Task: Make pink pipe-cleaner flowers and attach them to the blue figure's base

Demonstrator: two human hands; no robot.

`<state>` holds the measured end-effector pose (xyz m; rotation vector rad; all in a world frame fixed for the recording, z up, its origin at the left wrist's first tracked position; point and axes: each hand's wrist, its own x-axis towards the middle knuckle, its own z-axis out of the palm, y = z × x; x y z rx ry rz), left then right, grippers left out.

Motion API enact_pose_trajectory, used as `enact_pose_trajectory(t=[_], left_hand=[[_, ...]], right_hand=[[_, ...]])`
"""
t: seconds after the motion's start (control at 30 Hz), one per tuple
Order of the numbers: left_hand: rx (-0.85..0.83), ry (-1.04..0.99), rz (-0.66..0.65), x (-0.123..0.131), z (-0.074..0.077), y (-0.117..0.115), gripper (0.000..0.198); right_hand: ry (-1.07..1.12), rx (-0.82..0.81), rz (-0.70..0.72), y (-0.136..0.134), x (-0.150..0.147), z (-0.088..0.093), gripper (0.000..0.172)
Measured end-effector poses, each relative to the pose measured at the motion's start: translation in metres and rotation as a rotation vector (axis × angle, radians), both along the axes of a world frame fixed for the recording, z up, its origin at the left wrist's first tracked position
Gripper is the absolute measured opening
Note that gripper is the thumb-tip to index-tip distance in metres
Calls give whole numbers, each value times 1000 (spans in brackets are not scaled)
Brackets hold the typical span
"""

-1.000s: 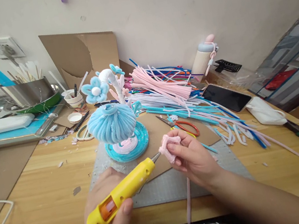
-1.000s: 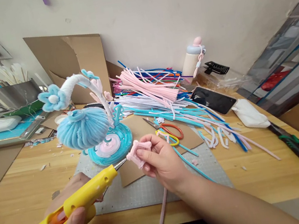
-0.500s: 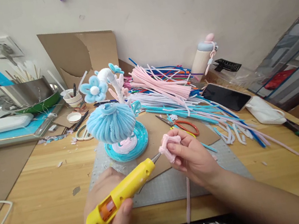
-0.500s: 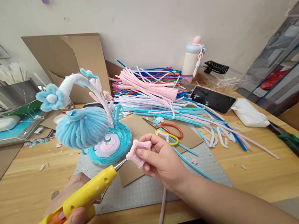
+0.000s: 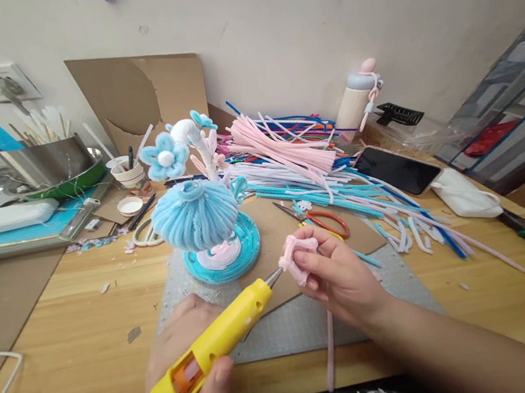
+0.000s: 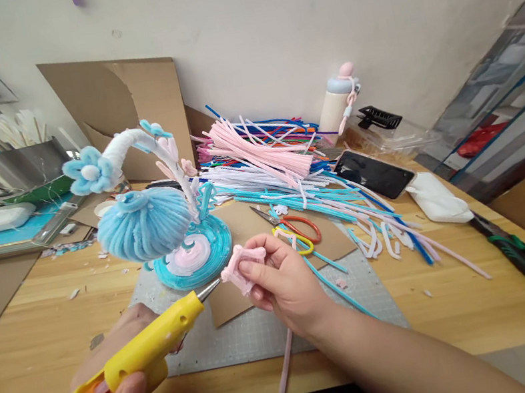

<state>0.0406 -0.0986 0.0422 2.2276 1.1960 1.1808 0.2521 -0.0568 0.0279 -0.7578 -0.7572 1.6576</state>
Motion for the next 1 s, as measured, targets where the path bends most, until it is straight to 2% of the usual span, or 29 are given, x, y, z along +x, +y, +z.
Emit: enact_pose_trajectory(t=[0.1, 0.47, 1.0], left_hand=[[-62, -82, -72, 0, -3, 0, 30], [-96, -18, -85, -2, -6, 2, 19], [-101, -37, -110, 3, -4, 2, 16]], right_hand=[[2, -2, -1, -1, 0, 0, 28], [-1, 6, 16, 0, 0, -2, 26], [2, -9, 11, -1, 0, -2, 26]])
